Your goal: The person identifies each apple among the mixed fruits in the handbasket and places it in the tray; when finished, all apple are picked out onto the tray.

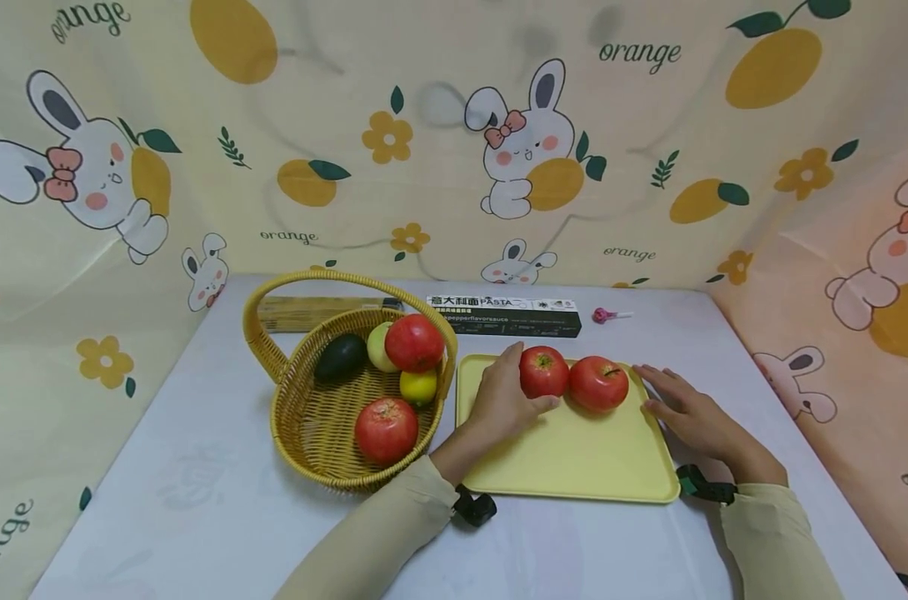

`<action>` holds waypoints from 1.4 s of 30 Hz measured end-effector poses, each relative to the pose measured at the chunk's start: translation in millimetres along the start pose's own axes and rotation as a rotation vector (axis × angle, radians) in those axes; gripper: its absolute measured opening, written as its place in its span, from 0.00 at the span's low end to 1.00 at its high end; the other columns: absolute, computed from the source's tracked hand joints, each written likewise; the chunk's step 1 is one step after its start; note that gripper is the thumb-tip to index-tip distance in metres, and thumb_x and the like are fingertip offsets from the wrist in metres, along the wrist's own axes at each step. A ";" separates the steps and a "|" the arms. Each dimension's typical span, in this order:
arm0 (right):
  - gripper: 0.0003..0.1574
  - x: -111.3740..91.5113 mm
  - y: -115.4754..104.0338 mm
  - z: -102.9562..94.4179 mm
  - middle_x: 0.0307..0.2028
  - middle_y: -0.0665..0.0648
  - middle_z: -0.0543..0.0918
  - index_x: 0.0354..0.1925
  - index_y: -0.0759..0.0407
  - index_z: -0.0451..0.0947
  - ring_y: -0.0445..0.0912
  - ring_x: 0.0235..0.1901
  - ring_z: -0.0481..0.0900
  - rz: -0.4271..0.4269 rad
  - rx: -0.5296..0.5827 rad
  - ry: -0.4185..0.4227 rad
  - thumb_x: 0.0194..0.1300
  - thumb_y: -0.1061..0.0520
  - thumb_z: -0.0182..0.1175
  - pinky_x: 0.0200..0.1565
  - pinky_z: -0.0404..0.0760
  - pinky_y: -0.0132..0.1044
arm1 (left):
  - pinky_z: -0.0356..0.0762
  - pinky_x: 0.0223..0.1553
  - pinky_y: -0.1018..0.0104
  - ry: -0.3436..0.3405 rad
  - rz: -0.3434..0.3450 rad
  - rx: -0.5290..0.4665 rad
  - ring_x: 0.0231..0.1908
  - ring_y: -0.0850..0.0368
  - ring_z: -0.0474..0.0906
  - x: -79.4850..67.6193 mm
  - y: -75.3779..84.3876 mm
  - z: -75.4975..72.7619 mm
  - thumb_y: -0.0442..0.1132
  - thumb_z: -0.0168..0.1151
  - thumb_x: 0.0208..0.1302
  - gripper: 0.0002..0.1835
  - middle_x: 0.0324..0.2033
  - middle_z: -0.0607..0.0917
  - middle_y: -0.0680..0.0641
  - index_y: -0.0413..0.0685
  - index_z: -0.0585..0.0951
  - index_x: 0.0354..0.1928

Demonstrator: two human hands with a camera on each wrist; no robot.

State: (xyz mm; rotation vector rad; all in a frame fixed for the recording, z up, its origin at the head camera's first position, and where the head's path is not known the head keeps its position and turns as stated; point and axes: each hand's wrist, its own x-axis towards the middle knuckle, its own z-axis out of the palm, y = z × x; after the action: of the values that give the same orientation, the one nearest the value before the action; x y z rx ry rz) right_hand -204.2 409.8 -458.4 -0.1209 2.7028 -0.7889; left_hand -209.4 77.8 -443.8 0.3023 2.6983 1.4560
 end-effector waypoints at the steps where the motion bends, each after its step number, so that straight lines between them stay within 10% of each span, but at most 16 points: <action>1: 0.51 -0.3 0.3 0.1 0.86 0.75 0.49 0.90 0.47 0.48 0.80 0.83 0.39 0.000 0.001 0.000 0.83 0.36 0.58 0.64 0.55 0.91 | 0.80 0.73 0.47 0.004 0.035 0.022 0.75 0.41 0.74 -3.4 2.3 -1.8 0.46 0.85 0.60 0.54 0.80 0.73 0.41 0.40 0.65 0.83; 8: 0.50 -0.2 2.5 0.2 0.86 0.73 0.50 0.90 0.47 0.49 0.80 0.83 0.40 -0.024 0.001 0.003 0.83 0.38 0.58 0.65 0.56 0.91 | 0.71 0.80 0.52 -0.140 0.282 0.041 0.79 0.48 0.70 -43.0 15.0 -25.0 0.46 0.83 0.63 0.53 0.81 0.71 0.43 0.40 0.63 0.84; 20: 0.51 -0.3 1.7 0.5 0.86 0.74 0.49 0.90 0.47 0.48 0.80 0.83 0.38 -0.003 -0.002 0.002 0.83 0.37 0.57 0.65 0.54 0.91 | 0.76 0.75 0.63 -0.397 0.204 -0.244 0.73 0.54 0.79 -96.1 -4.6 -102.8 0.47 0.84 0.62 0.44 0.75 0.80 0.55 0.54 0.76 0.79; 28: 0.51 1.4 1.9 2.3 0.86 0.73 0.49 0.90 0.46 0.48 0.79 0.83 0.38 0.003 -0.001 0.004 0.83 0.37 0.58 0.65 0.54 0.91 | 0.74 0.75 0.58 -0.399 0.243 -0.430 0.76 0.47 0.76 -110.1 -44.8 -161.4 0.37 0.78 0.69 0.37 0.75 0.80 0.43 0.43 0.75 0.78; 42: 0.51 0.5 2.2 1.7 0.87 0.73 0.48 0.90 0.44 0.47 0.79 0.84 0.37 0.007 0.008 0.000 0.83 0.37 0.58 0.65 0.53 0.91 | 0.83 0.67 0.61 -0.271 0.232 -0.383 0.69 0.43 0.83 -105.1 -112.9 -225.5 0.31 0.75 0.69 0.31 0.69 0.83 0.35 0.41 0.79 0.73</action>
State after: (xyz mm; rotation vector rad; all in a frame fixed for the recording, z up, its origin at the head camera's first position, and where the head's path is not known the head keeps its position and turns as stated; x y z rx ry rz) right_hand -204.1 410.6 -461.1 -0.1091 2.6981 -0.7970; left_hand -155.5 -188.7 -417.6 0.7423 2.1759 1.7982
